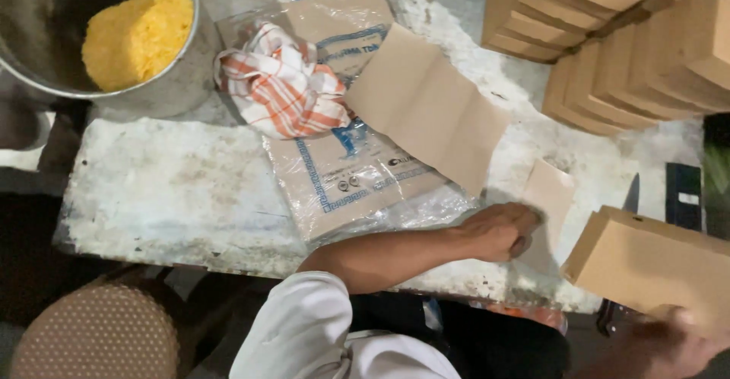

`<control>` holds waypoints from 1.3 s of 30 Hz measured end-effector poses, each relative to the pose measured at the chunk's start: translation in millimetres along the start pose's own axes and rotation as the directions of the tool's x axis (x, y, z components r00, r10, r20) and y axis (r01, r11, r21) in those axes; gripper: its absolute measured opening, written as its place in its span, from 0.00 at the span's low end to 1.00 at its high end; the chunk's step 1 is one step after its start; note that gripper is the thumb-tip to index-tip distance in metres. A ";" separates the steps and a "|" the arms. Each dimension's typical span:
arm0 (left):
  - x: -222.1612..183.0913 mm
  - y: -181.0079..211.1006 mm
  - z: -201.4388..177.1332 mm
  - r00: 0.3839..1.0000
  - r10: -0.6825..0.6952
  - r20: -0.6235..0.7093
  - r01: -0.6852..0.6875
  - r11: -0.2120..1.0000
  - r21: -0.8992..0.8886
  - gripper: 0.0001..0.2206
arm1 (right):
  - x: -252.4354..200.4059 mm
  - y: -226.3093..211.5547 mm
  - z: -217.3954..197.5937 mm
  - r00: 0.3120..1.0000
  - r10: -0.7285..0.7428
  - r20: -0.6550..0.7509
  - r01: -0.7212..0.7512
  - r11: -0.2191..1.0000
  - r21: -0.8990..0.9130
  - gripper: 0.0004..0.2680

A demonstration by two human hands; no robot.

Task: Folding paper liners and placing them into small cardboard boxes for food packaging.

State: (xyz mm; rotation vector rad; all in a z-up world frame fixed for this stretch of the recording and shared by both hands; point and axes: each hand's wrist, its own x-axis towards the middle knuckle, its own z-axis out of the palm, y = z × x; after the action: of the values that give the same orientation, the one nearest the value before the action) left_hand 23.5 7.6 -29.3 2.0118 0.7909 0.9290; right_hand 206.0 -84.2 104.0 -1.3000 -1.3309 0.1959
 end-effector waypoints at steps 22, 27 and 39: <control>-19.6 -82.4 115.7 0.999 -0.043 -0.026 0.050 0.921 0.388 0.07 | 39.9 -69.2 529.8 0.365 0.243 0.899 -0.882 0.400 0.250 0.16; -34.3 -64.2 127.4 0.996 -0.078 -0.044 0.089 0.920 0.382 0.06 | 27.7 -105.8 570.4 0.307 0.357 0.882 -0.819 0.571 0.054 0.18; -202.2 -91.3 48.7 0.990 -0.130 -0.061 0.143 0.900 0.411 0.06 | 24.6 -65.6 616.2 0.472 0.009 0.881 -0.149 0.986 0.070 0.19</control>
State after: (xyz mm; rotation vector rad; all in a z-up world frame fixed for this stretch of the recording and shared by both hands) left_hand -65.6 -119.9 -194.9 2.2681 1.2156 0.7578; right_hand -298.2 260.0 -5.0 -1.1462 -2.0747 1.1572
